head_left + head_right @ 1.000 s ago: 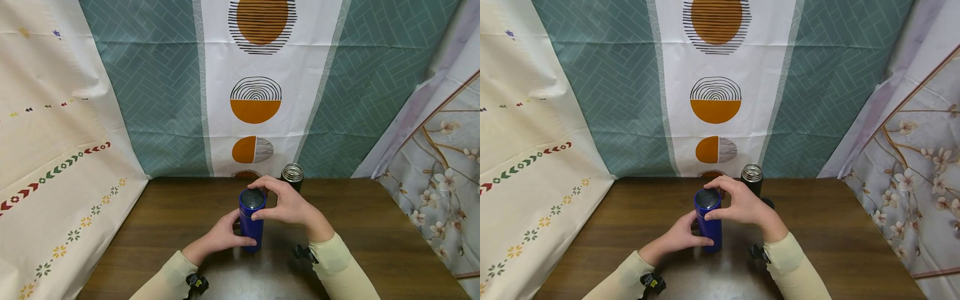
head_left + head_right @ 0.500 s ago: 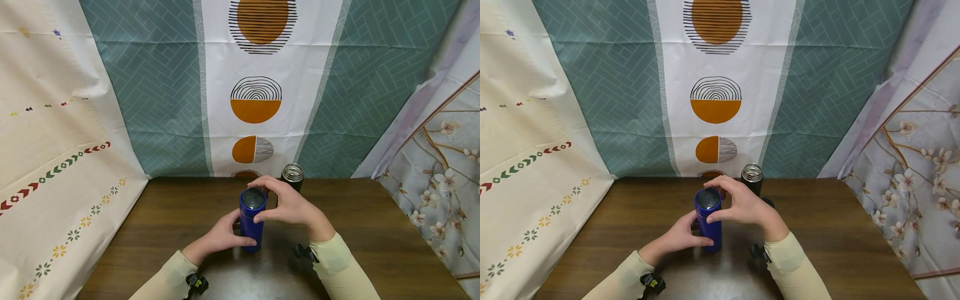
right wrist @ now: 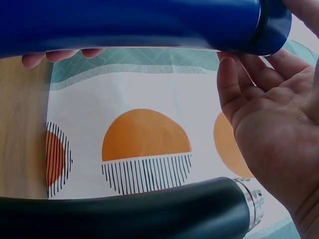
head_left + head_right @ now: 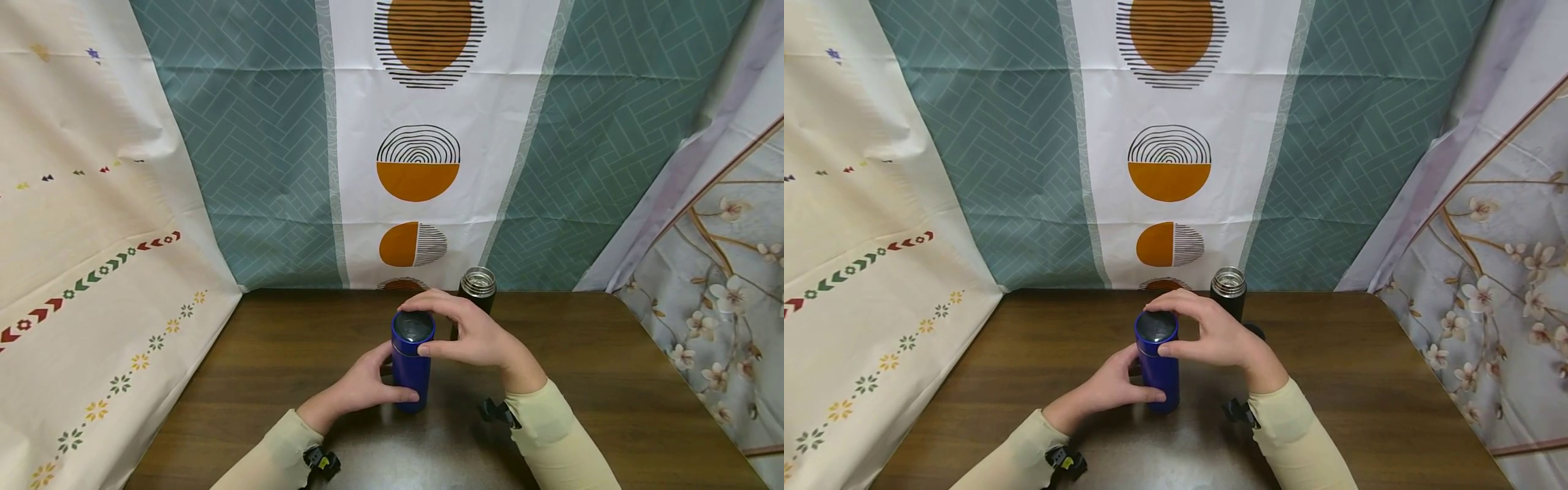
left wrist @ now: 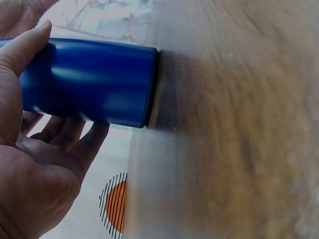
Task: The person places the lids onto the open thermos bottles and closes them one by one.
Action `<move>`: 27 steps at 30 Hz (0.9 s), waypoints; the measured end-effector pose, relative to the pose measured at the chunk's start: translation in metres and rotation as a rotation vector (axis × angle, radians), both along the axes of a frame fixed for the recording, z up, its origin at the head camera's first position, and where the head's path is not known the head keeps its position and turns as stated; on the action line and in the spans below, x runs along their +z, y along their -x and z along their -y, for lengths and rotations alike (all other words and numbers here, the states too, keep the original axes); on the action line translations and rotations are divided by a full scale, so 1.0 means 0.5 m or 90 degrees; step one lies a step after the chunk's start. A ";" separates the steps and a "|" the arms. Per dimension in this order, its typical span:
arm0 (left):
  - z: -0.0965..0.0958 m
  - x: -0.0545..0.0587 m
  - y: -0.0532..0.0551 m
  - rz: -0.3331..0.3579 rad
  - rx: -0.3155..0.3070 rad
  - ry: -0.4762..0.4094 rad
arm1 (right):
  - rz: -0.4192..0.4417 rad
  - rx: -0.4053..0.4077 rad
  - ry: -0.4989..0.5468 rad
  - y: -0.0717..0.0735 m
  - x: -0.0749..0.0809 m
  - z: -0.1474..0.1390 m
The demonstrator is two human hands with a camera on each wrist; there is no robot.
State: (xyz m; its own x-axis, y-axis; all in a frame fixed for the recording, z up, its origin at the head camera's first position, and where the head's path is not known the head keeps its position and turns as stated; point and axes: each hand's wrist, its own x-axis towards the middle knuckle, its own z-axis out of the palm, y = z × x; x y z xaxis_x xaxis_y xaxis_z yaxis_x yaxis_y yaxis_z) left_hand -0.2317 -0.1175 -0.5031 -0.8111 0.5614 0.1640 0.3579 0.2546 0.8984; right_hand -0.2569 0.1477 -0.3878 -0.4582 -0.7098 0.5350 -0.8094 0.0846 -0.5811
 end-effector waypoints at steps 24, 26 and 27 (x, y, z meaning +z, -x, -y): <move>-0.002 -0.001 0.001 0.007 0.004 -0.003 | -0.045 -0.053 0.027 -0.003 0.002 0.009; -0.002 -0.001 0.001 0.009 0.004 -0.003 | -0.044 -0.062 0.023 -0.005 0.003 0.010; -0.002 -0.001 0.001 0.010 0.004 -0.002 | -0.046 -0.067 0.022 -0.006 0.004 0.010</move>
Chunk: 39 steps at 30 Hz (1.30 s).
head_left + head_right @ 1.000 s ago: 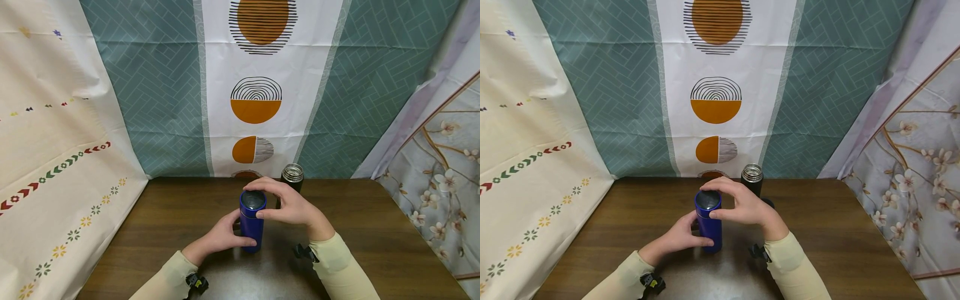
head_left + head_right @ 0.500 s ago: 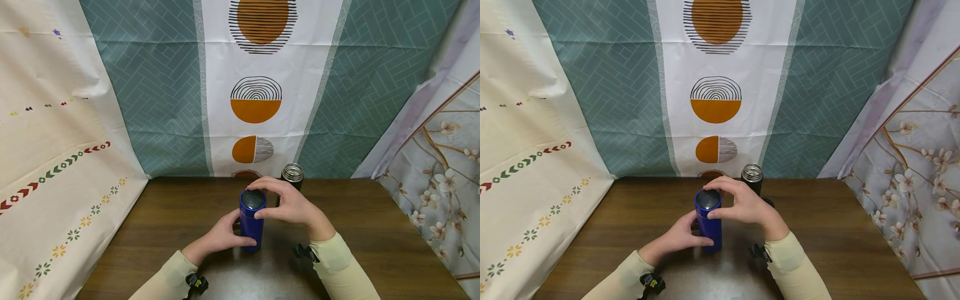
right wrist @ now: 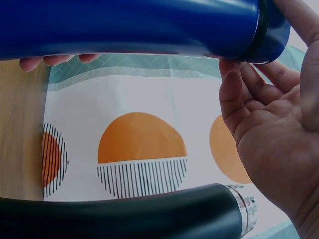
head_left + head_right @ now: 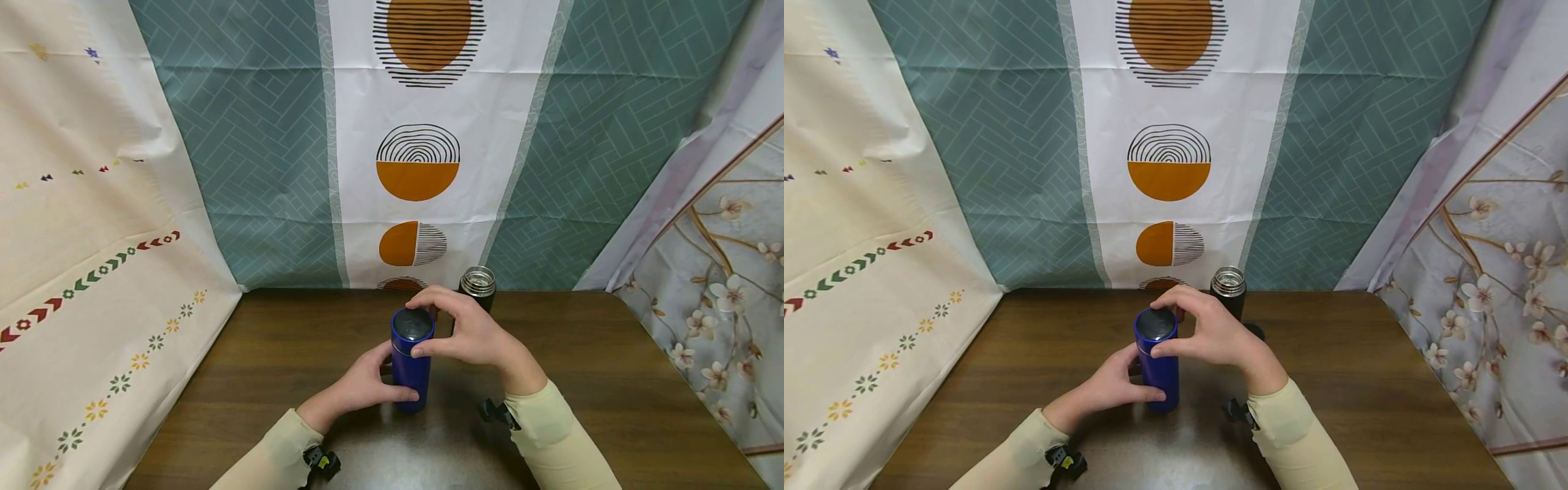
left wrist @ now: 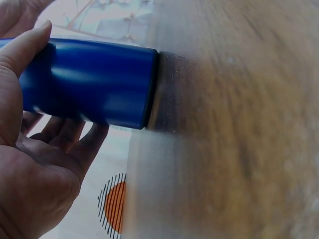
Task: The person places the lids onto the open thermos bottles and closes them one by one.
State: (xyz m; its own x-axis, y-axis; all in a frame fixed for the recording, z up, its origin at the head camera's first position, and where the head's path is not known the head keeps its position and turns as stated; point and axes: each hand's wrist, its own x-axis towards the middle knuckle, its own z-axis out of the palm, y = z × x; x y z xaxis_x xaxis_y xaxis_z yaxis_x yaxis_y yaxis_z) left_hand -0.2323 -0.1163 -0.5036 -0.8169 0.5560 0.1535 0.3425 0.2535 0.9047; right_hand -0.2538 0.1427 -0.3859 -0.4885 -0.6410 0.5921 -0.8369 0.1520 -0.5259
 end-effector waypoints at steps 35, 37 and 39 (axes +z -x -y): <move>0.003 -0.001 0.003 0.001 -0.012 -0.008 | -0.018 0.039 -0.048 -0.011 0.006 -0.002; 0.003 -0.002 0.004 0.005 -0.013 -0.010 | -0.019 0.057 -0.048 -0.011 0.006 -0.003; 0.003 -0.003 0.004 0.007 -0.012 -0.013 | -0.023 0.064 -0.048 -0.010 0.006 -0.004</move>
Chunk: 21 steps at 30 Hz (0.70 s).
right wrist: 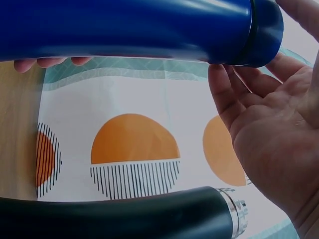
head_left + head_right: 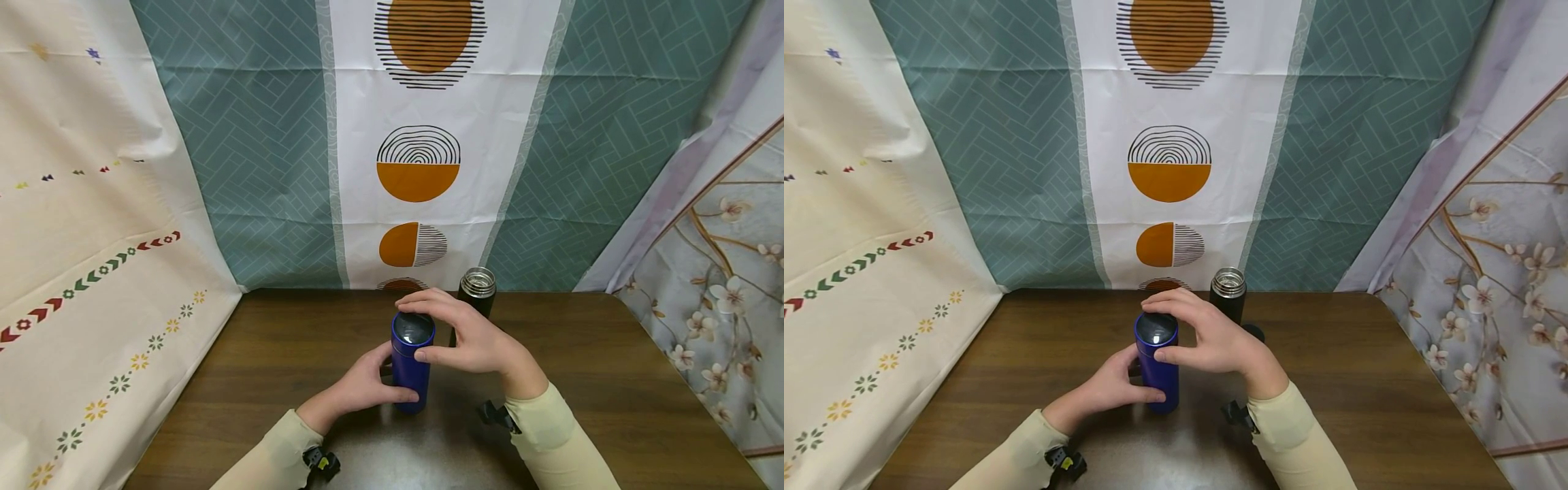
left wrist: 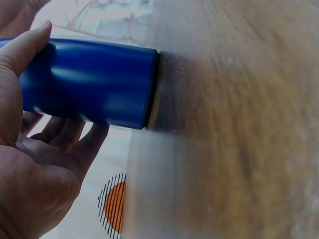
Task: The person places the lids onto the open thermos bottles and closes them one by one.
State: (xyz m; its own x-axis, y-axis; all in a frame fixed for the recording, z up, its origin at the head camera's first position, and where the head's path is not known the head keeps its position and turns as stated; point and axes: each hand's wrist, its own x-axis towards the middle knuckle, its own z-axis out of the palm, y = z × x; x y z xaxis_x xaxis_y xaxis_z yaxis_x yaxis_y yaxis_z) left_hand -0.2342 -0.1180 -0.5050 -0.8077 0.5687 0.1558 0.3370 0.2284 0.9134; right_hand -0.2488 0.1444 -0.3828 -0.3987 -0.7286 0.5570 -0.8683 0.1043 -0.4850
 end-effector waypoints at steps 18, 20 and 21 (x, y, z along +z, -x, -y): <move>-0.002 0.000 -0.001 -0.015 0.010 0.006 | 0.004 -0.060 0.012 -0.002 0.000 0.000; -0.002 -0.001 -0.001 -0.014 0.008 0.006 | 0.001 -0.065 0.018 -0.003 0.000 0.001; -0.002 -0.001 -0.001 -0.013 0.007 0.007 | -0.001 -0.068 0.021 -0.004 0.000 0.001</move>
State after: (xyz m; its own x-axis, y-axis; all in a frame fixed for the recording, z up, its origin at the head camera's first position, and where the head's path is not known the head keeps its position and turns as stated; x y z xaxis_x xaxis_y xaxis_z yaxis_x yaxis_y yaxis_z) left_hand -0.2338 -0.1170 -0.5055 -0.8108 0.5612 0.1664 0.3530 0.2420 0.9038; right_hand -0.2469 0.1439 -0.3829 -0.4720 -0.6632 0.5808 -0.8538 0.1800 -0.4884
